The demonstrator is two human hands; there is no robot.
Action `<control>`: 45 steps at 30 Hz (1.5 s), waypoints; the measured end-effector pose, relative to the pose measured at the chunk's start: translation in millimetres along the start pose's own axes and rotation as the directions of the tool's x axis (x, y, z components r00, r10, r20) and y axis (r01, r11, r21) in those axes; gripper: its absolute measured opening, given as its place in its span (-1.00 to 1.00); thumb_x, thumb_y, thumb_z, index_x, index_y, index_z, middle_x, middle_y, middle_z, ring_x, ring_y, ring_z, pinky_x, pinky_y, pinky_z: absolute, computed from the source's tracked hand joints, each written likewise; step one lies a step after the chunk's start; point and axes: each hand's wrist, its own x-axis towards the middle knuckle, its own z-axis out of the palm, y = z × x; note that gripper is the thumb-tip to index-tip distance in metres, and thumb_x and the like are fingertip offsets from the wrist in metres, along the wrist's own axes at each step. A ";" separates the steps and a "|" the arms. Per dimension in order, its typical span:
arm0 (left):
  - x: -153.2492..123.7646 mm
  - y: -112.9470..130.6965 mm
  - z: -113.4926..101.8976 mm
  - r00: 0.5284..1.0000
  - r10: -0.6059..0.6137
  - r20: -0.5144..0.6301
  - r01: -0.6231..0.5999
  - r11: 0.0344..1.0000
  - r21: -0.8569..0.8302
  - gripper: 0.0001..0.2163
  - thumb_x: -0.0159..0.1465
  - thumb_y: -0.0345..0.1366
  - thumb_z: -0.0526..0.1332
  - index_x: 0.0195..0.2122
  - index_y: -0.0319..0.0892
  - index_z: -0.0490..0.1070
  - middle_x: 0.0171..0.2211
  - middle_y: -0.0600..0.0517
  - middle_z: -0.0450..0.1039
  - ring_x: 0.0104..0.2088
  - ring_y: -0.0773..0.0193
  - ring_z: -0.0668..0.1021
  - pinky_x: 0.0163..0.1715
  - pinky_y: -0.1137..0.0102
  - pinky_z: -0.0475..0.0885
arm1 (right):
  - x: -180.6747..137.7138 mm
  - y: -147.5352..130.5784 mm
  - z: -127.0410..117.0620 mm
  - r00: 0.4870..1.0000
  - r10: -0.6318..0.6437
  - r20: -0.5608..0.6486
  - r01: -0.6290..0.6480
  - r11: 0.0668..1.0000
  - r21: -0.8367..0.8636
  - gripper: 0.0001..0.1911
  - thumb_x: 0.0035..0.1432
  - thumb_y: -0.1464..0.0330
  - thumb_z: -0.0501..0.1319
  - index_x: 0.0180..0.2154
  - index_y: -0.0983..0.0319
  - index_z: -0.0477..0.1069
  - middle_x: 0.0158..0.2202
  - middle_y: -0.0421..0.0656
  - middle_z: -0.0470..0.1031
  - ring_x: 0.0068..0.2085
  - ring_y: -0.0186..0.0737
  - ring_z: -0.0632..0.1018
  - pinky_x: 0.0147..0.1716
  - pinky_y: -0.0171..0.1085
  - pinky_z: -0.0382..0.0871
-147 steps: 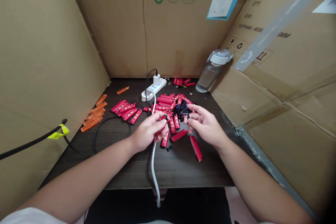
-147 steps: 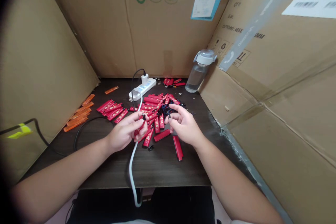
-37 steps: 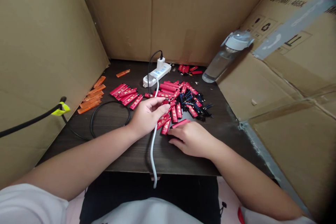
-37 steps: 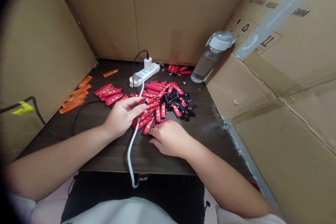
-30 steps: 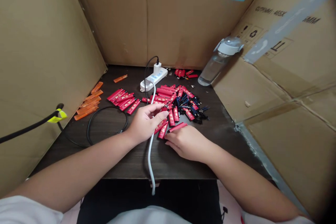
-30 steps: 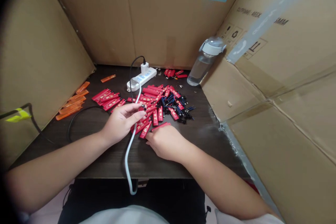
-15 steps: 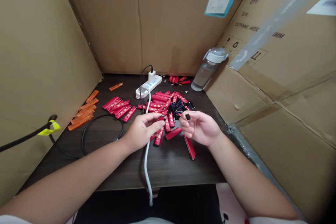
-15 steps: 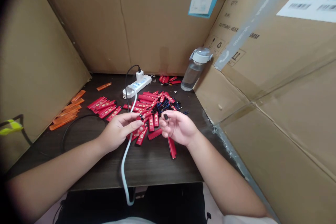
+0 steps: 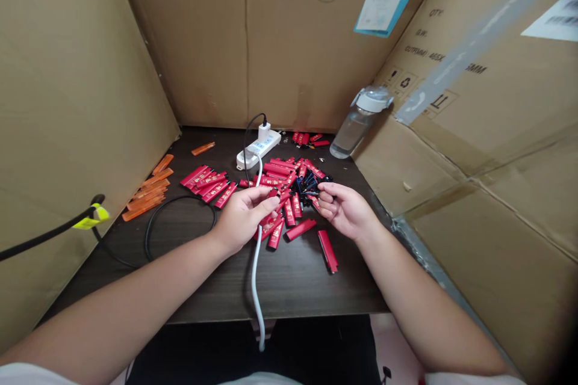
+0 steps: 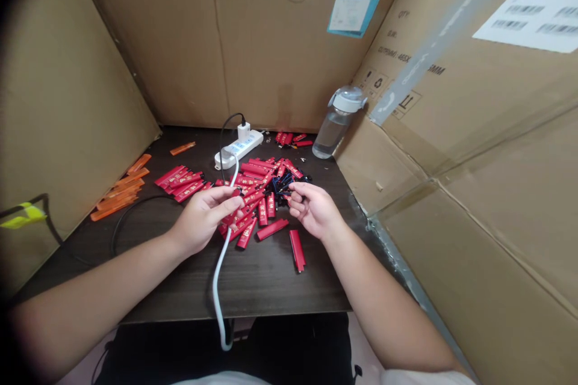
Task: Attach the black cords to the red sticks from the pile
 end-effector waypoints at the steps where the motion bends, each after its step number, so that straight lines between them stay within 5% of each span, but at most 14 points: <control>1: 0.3 -0.7 -0.7 1.000 0.001 -0.004 -0.001 1.000 0.004 -0.78 0.09 -0.18 0.36 -0.40 -0.24 0.45 -0.55 0.11 0.44 -0.59 0.46 0.43 -0.60 0.56 0.34 | 0.2 -0.4 -0.1 0.999 -0.001 -0.034 0.001 1.000 0.002 -0.94 0.00 0.49 0.24 -0.42 0.29 0.36 -0.67 -0.33 0.14 -0.66 -0.48 0.16 -0.71 -0.49 0.15; 6: 1.8 -2.3 -3.6 1.000 0.002 -0.010 -0.002 1.000 0.008 -0.76 0.08 -0.17 0.37 -0.39 -0.24 0.46 -0.53 0.10 0.44 -0.54 0.43 0.47 -0.55 0.55 0.36 | 0.5 -11.6 -3.9 0.988 0.038 -0.148 -0.023 0.995 0.097 -0.89 0.00 0.52 0.14 -0.35 0.29 0.36 -0.58 -0.24 0.26 -0.61 -0.42 0.28 -0.60 -0.40 0.38; 13: 1.8 0.2 -4.4 0.999 -0.002 -0.037 0.003 1.000 0.030 -0.74 0.07 -0.16 0.37 -0.35 -0.25 0.47 -0.51 0.08 0.45 -0.51 0.40 0.47 -0.58 0.55 0.34 | 6.8 -24.4 -16.9 0.944 -0.139 -0.300 0.200 0.962 0.184 -0.73 -0.05 0.65 0.05 -0.30 0.27 0.33 -0.50 -0.18 0.34 -0.49 -0.39 0.44 -0.44 -0.39 0.50; 21: 4.0 1.1 -5.0 0.998 -0.011 -0.069 0.014 0.999 0.040 -0.74 0.03 -0.15 0.39 -0.37 -0.24 0.48 -0.49 0.07 0.47 -0.50 0.36 0.49 -0.59 0.52 0.37 | 20.4 -33.3 -41.8 0.880 -0.367 -0.301 0.327 0.928 -0.177 -0.90 0.10 0.47 0.21 -0.31 0.23 0.31 -0.54 -0.26 0.43 -0.64 -0.48 0.36 -0.60 -0.44 0.41; 24: 4.7 0.8 -5.1 0.997 -0.011 -0.076 0.014 0.999 0.041 -0.73 0.03 -0.16 0.40 -0.37 -0.24 0.48 -0.49 0.07 0.46 -0.51 0.37 0.48 -0.60 0.52 0.36 | 22.7 -34.5 -48.0 0.860 -0.431 -0.272 0.327 0.876 -0.353 -0.83 0.08 0.32 0.28 -0.33 0.25 0.32 -0.58 -0.26 0.43 -0.68 -0.46 0.35 -0.67 -0.41 0.34; 27: 4.8 0.0 -4.8 0.997 -0.006 -0.072 0.009 0.999 0.045 -0.73 0.04 -0.16 0.39 -0.36 -0.25 0.49 -0.49 0.08 0.46 -0.51 0.38 0.48 -0.57 0.52 0.37 | 24.8 -35.6 -56.8 0.842 -0.504 -0.194 0.297 0.733 -0.612 -0.76 0.08 0.22 0.26 -0.32 0.27 0.35 -0.56 -0.23 0.43 -0.66 -0.42 0.38 -0.64 -0.39 0.30; 30: 4.8 -0.3 -5.0 0.997 -0.005 -0.073 0.010 0.998 0.059 -0.72 0.04 -0.15 0.39 -0.34 -0.26 0.48 -0.47 0.06 0.47 -0.50 0.38 0.49 -0.55 0.51 0.39 | 24.3 -39.0 -66.7 0.863 -0.495 -0.106 0.176 0.490 -0.853 -0.79 0.14 0.26 0.17 -0.27 0.28 0.40 -0.51 -0.21 0.42 -0.62 -0.38 0.40 -0.57 -0.34 0.29; 36: 4.8 0.7 -5.9 0.996 -0.018 -0.086 0.024 0.997 0.069 -0.70 0.03 -0.13 0.39 -0.32 -0.25 0.48 -0.46 0.04 0.50 -0.51 0.36 0.50 -0.55 0.50 0.38 | 18.4 -44.7 -68.2 0.925 -0.374 0.070 0.074 -0.004 -0.997 -0.75 0.15 0.37 0.07 -0.29 0.28 0.51 -0.38 -0.10 0.55 -0.37 -0.21 0.50 -0.32 -0.26 0.33; 40: 5.0 0.1 -6.2 0.997 0.008 -0.072 -0.001 0.996 0.095 -0.73 0.05 -0.14 0.38 -0.35 -0.24 0.49 -0.47 0.06 0.48 -0.52 0.38 0.49 -0.54 0.49 0.39 | 19.2 -42.9 -65.3 0.953 -0.287 0.095 0.054 -0.149 -0.987 -0.75 0.18 0.41 0.06 -0.30 0.26 0.53 -0.29 -0.07 0.58 -0.27 -0.20 0.52 -0.22 -0.28 0.33; 45: 6.1 -2.0 -7.3 0.996 0.010 -0.083 -0.002 0.994 0.105 -0.73 0.05 -0.14 0.38 -0.35 -0.24 0.50 -0.49 0.05 0.49 -0.55 0.39 0.46 -0.57 0.49 0.37 | 21.3 -40.6 -69.7 0.968 -0.237 0.081 0.036 -0.188 -0.981 -0.71 0.20 0.45 0.03 -0.22 0.26 0.52 -0.21 -0.06 0.58 -0.23 -0.21 0.53 -0.20 -0.29 0.34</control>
